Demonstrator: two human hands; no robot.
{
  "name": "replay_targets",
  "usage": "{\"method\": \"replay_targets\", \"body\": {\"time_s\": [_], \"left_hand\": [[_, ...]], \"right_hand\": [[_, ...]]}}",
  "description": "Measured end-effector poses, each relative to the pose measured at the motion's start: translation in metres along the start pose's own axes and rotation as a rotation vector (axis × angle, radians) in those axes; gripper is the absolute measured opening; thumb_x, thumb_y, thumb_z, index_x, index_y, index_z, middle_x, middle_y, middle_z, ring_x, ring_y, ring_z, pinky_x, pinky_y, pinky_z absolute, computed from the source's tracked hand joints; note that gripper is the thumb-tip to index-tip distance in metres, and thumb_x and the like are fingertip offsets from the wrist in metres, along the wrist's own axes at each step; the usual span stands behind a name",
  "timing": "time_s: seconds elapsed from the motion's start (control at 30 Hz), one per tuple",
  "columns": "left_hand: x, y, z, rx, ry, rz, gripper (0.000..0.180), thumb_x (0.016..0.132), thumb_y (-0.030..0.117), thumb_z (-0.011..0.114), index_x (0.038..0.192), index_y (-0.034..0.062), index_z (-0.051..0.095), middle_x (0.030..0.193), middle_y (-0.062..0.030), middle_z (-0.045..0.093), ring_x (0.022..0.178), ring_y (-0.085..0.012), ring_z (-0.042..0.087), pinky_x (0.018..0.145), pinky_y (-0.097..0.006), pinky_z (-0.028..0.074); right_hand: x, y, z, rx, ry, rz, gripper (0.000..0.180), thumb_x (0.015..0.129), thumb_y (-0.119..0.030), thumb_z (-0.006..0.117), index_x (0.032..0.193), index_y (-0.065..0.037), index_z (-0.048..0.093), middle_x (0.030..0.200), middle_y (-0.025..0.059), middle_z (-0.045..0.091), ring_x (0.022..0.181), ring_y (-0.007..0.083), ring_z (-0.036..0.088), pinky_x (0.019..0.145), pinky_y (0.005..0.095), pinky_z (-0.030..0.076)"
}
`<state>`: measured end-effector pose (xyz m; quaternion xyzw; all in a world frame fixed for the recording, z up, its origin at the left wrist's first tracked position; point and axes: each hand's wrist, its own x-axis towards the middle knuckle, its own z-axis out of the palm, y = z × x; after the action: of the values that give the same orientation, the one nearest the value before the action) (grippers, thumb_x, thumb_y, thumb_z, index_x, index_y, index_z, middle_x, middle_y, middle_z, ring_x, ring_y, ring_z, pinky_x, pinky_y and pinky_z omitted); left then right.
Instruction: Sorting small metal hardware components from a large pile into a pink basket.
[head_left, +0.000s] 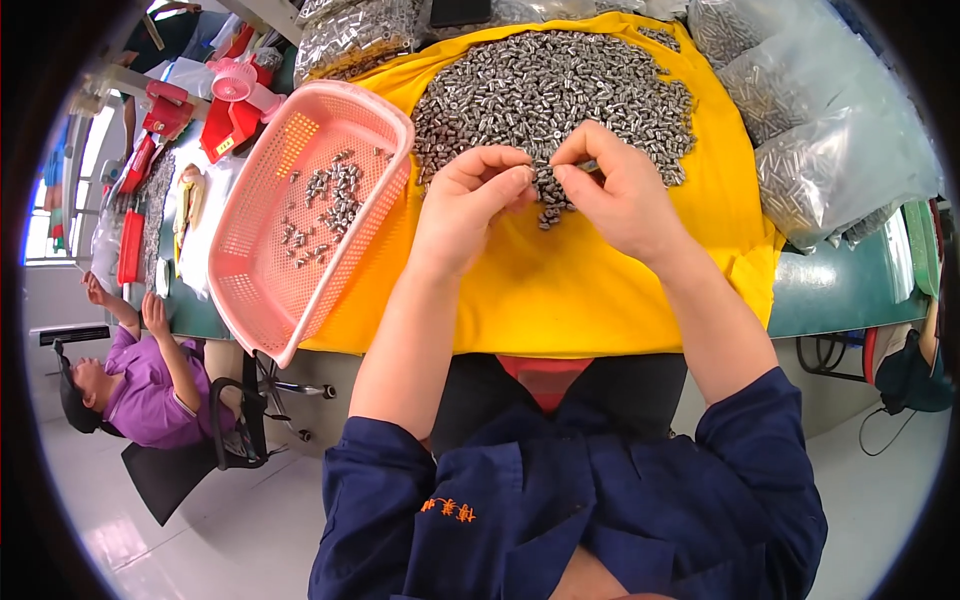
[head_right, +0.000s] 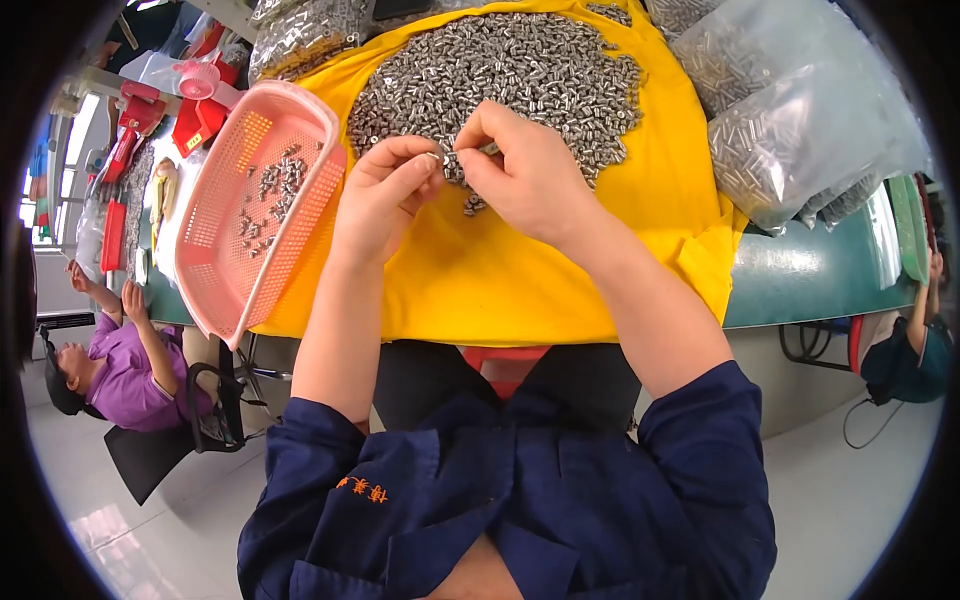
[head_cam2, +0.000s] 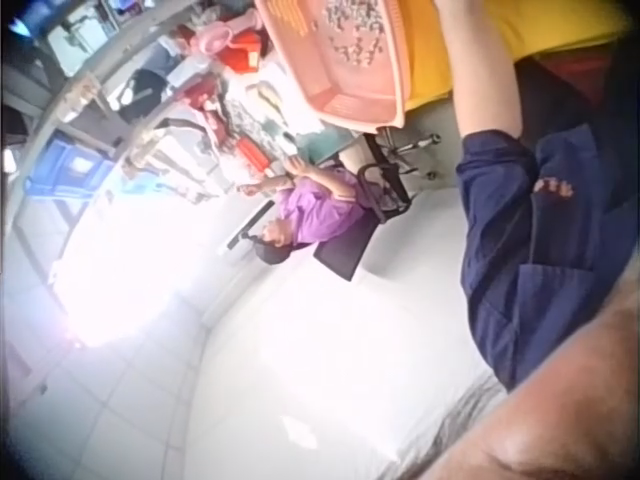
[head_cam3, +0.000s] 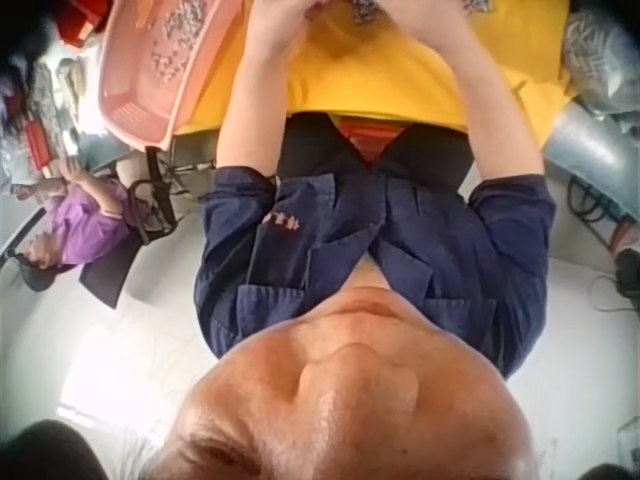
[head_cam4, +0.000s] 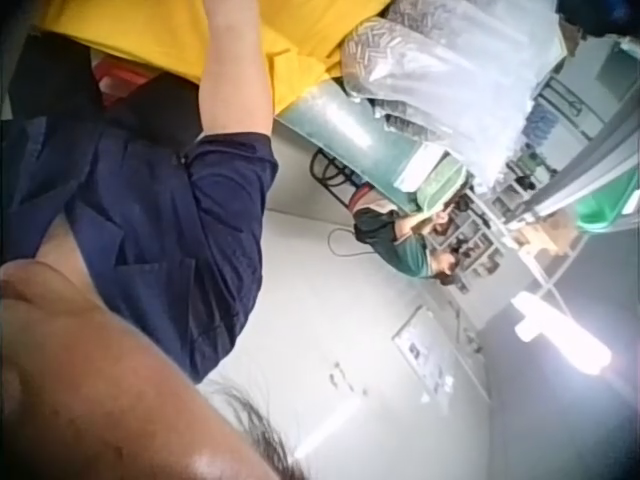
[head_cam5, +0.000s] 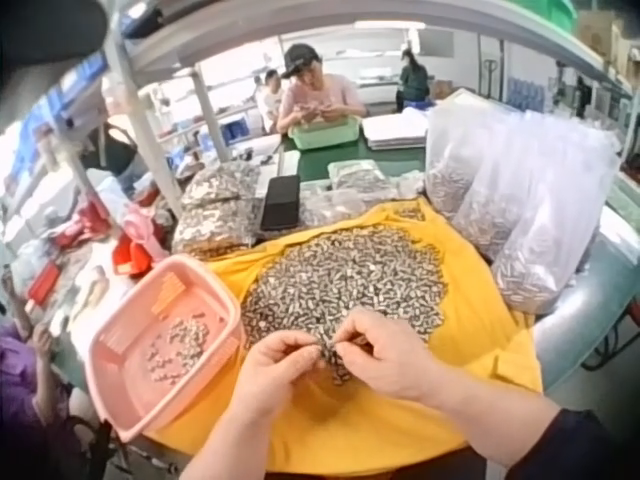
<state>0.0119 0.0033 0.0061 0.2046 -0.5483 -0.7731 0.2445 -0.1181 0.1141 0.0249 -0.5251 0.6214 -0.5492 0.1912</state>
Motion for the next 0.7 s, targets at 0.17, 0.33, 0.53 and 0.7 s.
{"method": "replay_targets", "body": {"time_s": [0.17,0.33,0.53,0.7], "left_hand": [[-0.0006,-0.0025,-0.0003,-0.236,-0.108,-0.081,0.011,0.082,0.003,0.054,0.093,0.0025,0.057,0.086,-0.0070,0.060,0.076,-0.0144,0.059,0.069,-0.025,0.048],[-0.0002,-0.0051,-0.0019,-0.257,-0.126,-0.063,0.010,0.082,0.002,0.054,0.092,0.0022,0.057,0.088,-0.0094,0.061,0.080,-0.0173,0.060,0.073,-0.029,0.050],[0.0020,-0.0070,-0.0010,-0.242,-0.120,-0.043,0.012,0.081,0.003,0.057,0.092,0.0014,0.055,0.086,-0.0071,0.060,0.078,-0.0156,0.061,0.071,-0.027,0.050],[0.0034,-0.0053,-0.0002,-0.170,-0.100,-0.013,0.011,0.080,0.002,0.058,0.091,-0.0004,0.057,0.084,-0.0079,0.061,0.076,-0.0154,0.061,0.070,-0.027,0.050]], "right_hand": [[-0.0013,-0.0016,-0.0010,0.129,-0.010,0.103,0.006,0.079,-0.007,0.053,0.082,-0.002,0.050,0.071,0.0018,0.054,0.064,0.0070,0.051,0.058,0.0219,0.043],[-0.0019,-0.0006,-0.0012,0.164,-0.041,0.103,0.005,0.079,-0.006,0.052,0.082,-0.002,0.050,0.074,0.0019,0.054,0.066,0.0071,0.051,0.059,0.0217,0.044],[-0.0019,-0.0031,-0.0019,0.159,-0.052,0.095,0.006,0.079,-0.005,0.053,0.083,-0.002,0.050,0.074,0.0019,0.055,0.066,0.0067,0.052,0.058,0.0218,0.044],[-0.0014,-0.0067,-0.0016,-0.053,-0.038,0.021,0.006,0.078,-0.006,0.052,0.082,-0.002,0.049,0.069,0.0069,0.056,0.061,0.0144,0.056,0.054,0.0264,0.044]]}}
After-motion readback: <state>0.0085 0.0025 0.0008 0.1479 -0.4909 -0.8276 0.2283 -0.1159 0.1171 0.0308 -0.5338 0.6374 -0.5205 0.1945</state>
